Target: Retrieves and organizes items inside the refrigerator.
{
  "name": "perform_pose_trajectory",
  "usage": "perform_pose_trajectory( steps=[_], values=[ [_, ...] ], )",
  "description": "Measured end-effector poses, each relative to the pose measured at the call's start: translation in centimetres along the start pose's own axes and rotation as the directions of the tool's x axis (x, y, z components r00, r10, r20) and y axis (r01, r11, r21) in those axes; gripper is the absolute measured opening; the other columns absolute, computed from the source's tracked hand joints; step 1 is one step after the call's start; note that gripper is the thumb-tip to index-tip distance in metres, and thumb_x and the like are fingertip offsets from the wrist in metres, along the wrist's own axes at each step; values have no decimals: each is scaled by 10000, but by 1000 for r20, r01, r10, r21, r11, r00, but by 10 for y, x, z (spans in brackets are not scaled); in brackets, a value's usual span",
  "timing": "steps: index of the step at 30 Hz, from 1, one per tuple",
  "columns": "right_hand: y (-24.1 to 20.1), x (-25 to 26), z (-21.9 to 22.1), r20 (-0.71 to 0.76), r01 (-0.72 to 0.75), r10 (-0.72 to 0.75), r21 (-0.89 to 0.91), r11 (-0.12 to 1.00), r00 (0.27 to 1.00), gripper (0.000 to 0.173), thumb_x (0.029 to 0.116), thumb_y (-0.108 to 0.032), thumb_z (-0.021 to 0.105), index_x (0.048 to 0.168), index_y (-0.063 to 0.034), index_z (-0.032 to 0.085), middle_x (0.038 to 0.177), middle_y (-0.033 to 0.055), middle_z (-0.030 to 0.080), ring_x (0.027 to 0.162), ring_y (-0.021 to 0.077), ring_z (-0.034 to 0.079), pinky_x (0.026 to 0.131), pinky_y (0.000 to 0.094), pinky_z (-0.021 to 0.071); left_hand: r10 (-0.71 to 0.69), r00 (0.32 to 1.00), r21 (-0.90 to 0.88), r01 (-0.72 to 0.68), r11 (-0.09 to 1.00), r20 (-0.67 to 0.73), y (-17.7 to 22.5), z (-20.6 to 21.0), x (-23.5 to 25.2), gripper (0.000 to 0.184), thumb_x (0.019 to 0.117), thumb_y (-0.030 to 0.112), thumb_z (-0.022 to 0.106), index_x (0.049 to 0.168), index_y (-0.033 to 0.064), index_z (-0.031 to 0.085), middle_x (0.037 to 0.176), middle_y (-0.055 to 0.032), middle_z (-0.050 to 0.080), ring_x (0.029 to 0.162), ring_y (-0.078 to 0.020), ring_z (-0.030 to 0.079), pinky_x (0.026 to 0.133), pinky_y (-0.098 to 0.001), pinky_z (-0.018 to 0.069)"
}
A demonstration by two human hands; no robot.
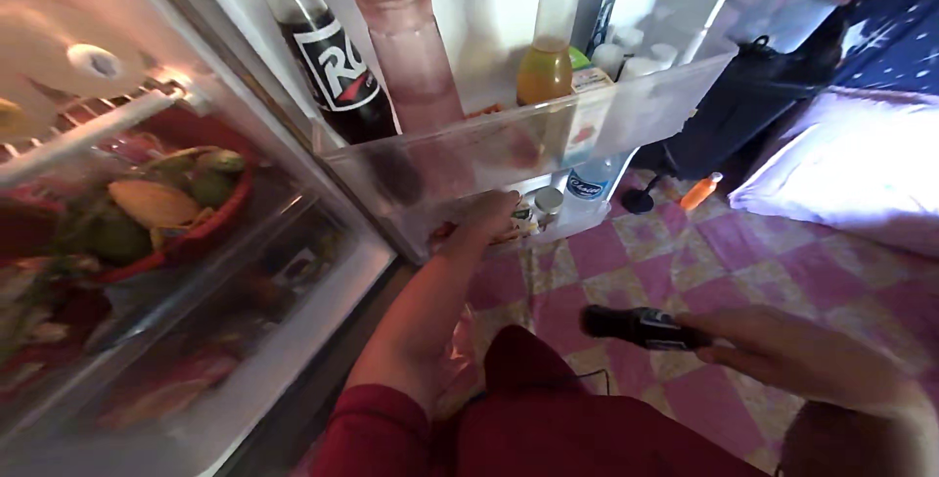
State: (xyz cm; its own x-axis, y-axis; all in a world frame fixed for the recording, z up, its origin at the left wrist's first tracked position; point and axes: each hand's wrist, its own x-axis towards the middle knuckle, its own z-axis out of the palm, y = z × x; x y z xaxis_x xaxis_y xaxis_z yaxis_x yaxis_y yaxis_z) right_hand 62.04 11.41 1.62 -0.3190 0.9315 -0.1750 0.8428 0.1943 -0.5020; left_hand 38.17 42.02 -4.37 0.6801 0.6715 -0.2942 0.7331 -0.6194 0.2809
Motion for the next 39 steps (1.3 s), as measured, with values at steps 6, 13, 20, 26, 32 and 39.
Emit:
perform_pose_trajectory(
  steps=[6,13,20,26,32,39],
  values=[
    [0,6,-11,-97,10,-13,-28,1000,995,308,962,-143,613,1221,7,685,917,189,722,801,352,708,729,578,568,29,998,-60,-26,998,53,-2,-1,-9,666,911,333,780,1407,-22,513,1319,-276,593,1248,-446,571,1018,-632,452],
    [9,-1,-5,-52,-26,28,22,999,998,318,953,-171,631,1219,-9,694,896,170,725,777,330,704,714,573,564,-15,1000,-254,13,967,-6,-13,2,-26,566,1103,362,435,1399,-120,468,1352,-331,554,1299,-448,534,1098,-593,395],
    [16,-13,-1,-82,-70,74,58,996,994,301,953,-160,630,1212,-21,692,894,158,716,752,308,693,682,557,566,166,868,-55,-216,975,-468,-3,-1,-134,270,1061,158,529,1145,-67,653,1083,-262,668,1071,-431,651,943,-594,508],
    [19,-6,-6,-285,12,-25,-47,999,958,380,976,-235,569,1232,24,679,930,208,723,784,368,706,711,590,569,26,686,-121,-166,979,-727,-25,47,-229,304,1029,206,529,1034,-36,713,935,-198,681,865,-337,666,801,-504,534],
    [16,10,-19,-337,85,-119,-115,990,934,422,1004,-297,543,1253,15,679,952,213,726,791,333,702,723,519,579,-312,781,-538,-37,842,-542,-57,101,-247,352,1044,73,430,1286,-149,557,1182,-269,658,1094,-239,658,974,-372,520],
    [10,38,-26,-318,150,-175,-102,983,932,389,1010,-290,543,1238,-9,684,928,160,717,746,236,662,703,441,565,-607,765,-841,169,513,-216,-78,141,-266,363,1093,140,377,1372,-70,477,1147,-149,627,930,-71,608,824,-266,514]
  ],
)
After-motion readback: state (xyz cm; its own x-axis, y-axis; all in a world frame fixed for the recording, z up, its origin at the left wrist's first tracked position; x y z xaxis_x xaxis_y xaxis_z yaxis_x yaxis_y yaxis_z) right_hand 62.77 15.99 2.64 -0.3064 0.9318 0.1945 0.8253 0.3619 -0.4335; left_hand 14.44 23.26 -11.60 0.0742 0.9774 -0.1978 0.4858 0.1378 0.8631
